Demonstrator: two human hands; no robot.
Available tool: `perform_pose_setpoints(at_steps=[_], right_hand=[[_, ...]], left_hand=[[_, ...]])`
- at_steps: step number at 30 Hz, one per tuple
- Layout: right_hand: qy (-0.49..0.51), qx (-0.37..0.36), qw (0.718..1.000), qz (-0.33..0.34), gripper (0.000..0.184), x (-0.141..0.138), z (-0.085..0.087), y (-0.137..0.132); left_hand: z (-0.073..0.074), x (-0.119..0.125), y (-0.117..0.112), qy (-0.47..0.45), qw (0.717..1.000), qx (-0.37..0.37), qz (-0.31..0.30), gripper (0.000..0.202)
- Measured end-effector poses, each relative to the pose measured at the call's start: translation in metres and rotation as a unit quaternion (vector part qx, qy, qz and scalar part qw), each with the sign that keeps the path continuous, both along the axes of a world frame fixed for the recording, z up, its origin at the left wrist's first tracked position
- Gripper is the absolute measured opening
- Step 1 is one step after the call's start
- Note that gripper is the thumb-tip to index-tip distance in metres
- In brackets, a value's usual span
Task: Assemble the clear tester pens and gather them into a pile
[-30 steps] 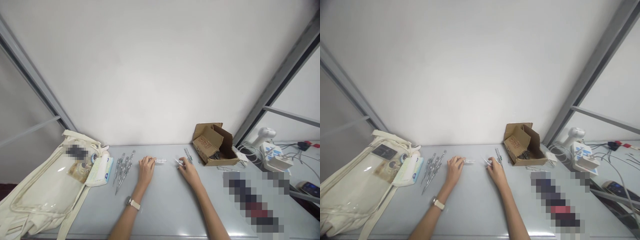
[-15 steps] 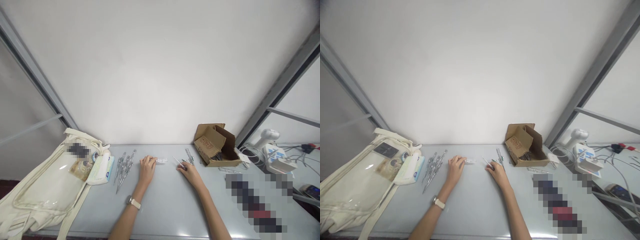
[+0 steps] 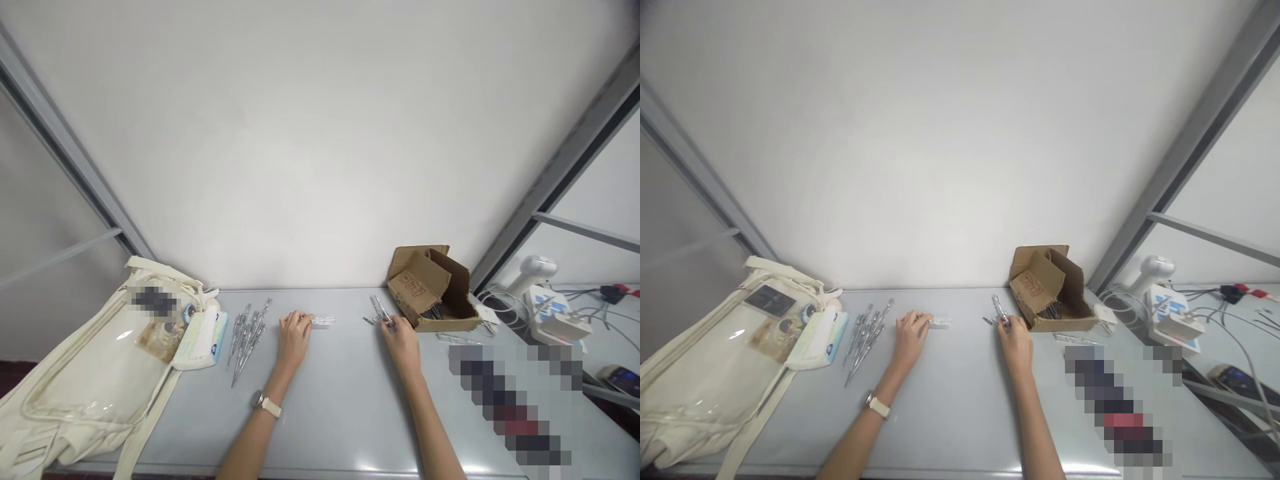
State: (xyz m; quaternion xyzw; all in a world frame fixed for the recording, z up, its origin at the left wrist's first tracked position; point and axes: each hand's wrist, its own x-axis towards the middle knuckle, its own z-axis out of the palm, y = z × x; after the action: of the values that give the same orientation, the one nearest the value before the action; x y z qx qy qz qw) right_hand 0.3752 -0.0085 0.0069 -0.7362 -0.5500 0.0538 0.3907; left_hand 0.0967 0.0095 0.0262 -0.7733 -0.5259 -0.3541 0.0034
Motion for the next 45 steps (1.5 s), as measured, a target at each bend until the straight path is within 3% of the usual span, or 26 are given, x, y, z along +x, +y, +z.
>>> perform_pose_setpoints(at_steps=[3,14,20,29,45], right_hand=[[-0.001,0.008,0.999,-0.031,0.026,0.004,-0.003,-0.001],[-0.047,-0.047,0.997,-0.031,0.021,-0.006,-0.001,0.008],[-0.057,-0.011,0.998,-0.014,0.023,-0.01,-0.001,0.003],[-0.091,-0.102,0.99,-0.025,0.019,-0.019,0.005,-0.002],[-0.101,-0.14,0.984,-0.052,0.018,-0.024,0.008,-0.002]], left_hand=[[0.0,0.0,0.0,0.0,1.0,0.0,-0.004,0.025],[-0.001,0.001,0.0,-0.003,1.0,0.003,-0.005,0.025],[-0.001,0.001,0.0,-0.007,1.0,-0.011,-0.009,0.024],[-0.003,0.002,0.001,-0.008,1.0,-0.011,-0.012,0.024],[-0.002,0.001,0.0,-0.007,1.0,-0.01,-0.013,0.023]])
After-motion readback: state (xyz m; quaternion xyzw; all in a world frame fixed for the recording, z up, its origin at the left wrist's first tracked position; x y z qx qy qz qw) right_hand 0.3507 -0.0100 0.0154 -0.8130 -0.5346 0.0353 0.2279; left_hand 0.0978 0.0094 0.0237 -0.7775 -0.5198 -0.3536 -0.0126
